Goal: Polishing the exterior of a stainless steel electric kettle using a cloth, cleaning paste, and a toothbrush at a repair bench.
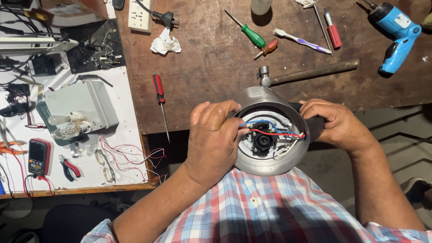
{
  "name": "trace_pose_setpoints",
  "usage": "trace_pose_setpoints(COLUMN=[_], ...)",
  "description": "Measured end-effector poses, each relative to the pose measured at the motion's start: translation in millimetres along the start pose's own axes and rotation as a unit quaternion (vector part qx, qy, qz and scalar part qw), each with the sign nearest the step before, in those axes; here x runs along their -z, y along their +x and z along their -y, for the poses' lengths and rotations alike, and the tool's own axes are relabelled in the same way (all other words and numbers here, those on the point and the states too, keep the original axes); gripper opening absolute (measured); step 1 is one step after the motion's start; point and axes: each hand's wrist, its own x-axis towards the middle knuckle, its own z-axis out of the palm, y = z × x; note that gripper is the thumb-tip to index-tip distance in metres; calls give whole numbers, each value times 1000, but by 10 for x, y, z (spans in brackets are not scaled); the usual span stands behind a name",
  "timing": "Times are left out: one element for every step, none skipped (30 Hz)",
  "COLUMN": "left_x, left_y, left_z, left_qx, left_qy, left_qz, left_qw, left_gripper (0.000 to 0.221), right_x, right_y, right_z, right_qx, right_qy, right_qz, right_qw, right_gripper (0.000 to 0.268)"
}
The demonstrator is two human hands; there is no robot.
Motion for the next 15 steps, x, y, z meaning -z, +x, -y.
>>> trace_pose_setpoints(left_x=[27, 54, 113, 172, 231, 263, 294, 325, 323, 320, 314, 347, 380, 413, 414], left_y=[16, 32, 43, 54, 67, 81, 93, 105, 117, 128, 139, 172, 205, 237, 244], left_z=[5, 10, 13, 16, 19, 17, 15, 13, 27, 42, 57, 58, 59, 60, 77], left_qx=[-10, -20, -21, -18, -14, -14, -24, -34, -33, -55, -77, -77, -82, -86, -85], left_qy=[4, 8, 9, 15, 22, 23, 36, 49, 50, 64, 77, 76, 71, 66, 66], left_qz=[8, 15, 17, 63, 108, 109, 109, 110, 110, 116, 123, 124, 159, 194, 195], left_qw=[1000, 1000, 1000, 998, 994, 994, 993, 992, 992, 990, 986, 986, 981, 975, 975], left_gripper=[17, 17, 17, 13, 10, 10, 7, 6, 6, 6, 12, 12, 5, 12, 12], right_x=[-6, -11, -10, -9, -1, 1, 3, 5, 12, 19, 27, 28, 32, 34, 34], right_y=[3, 6, 2, -3, 2, 6, 7, 8, 21, 35, 40, 27, 18, 10, 9], right_z=[7, 13, 5, -3, -13, -17, -22, -26, -14, -3, 11, -9, -30, -51, -46], right_qx=[-1, -2, -2, 2, 7, 8, 6, 4, 4, -4, -12, -13, -7, -1, -2], right_qy=[0, -1, 1, -4, -10, -9, -11, -12, -12, -12, -13, -13, -11, -10, -9], right_qz=[1, 3, 1, 2, 3, 3, 3, 3, 3, 6, 8, 8, 10, 12, 12], right_qw=[1000, 1000, 1000, 1000, 1000, 1000, 1000, 1000, 1000, 1000, 1000, 1000, 1000, 1000, 1000], right_gripper=[20, 20, 20, 21, 21, 21, 20, 20, 20, 20, 20, 20, 21, 21, 21])
